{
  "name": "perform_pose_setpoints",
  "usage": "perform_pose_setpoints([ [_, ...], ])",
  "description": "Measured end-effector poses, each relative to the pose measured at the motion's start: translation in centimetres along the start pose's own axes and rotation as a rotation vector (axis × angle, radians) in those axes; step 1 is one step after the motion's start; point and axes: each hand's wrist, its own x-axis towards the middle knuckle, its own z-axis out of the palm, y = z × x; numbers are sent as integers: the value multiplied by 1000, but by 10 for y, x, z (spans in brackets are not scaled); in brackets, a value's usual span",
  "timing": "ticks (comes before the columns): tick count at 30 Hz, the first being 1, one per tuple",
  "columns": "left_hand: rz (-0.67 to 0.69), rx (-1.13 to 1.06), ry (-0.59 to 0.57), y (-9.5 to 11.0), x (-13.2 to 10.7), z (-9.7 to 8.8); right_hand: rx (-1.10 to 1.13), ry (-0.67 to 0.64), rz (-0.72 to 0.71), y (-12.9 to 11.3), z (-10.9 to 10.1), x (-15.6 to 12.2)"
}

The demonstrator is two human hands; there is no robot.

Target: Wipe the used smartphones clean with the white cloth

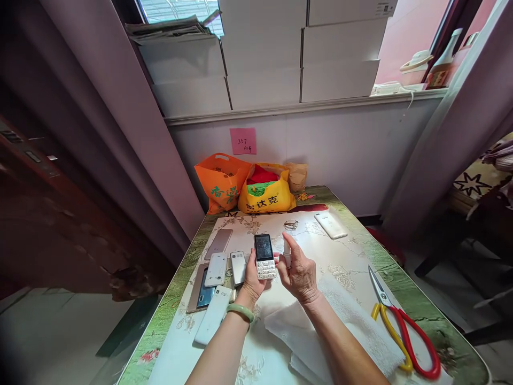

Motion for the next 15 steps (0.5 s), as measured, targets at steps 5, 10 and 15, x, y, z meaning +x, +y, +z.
perform_pose_setpoints([
  [5, 7, -10, 41, 0, -6, 7, -23, -64, -27, 3, 14, -5],
  [10, 6, -52, 80, 2, -9, 13, -21, -149, -53, -1, 22, -7],
  [15, 14, -114, 51, 3, -3, 11, -82, -153, -59, -1, 22, 4],
])
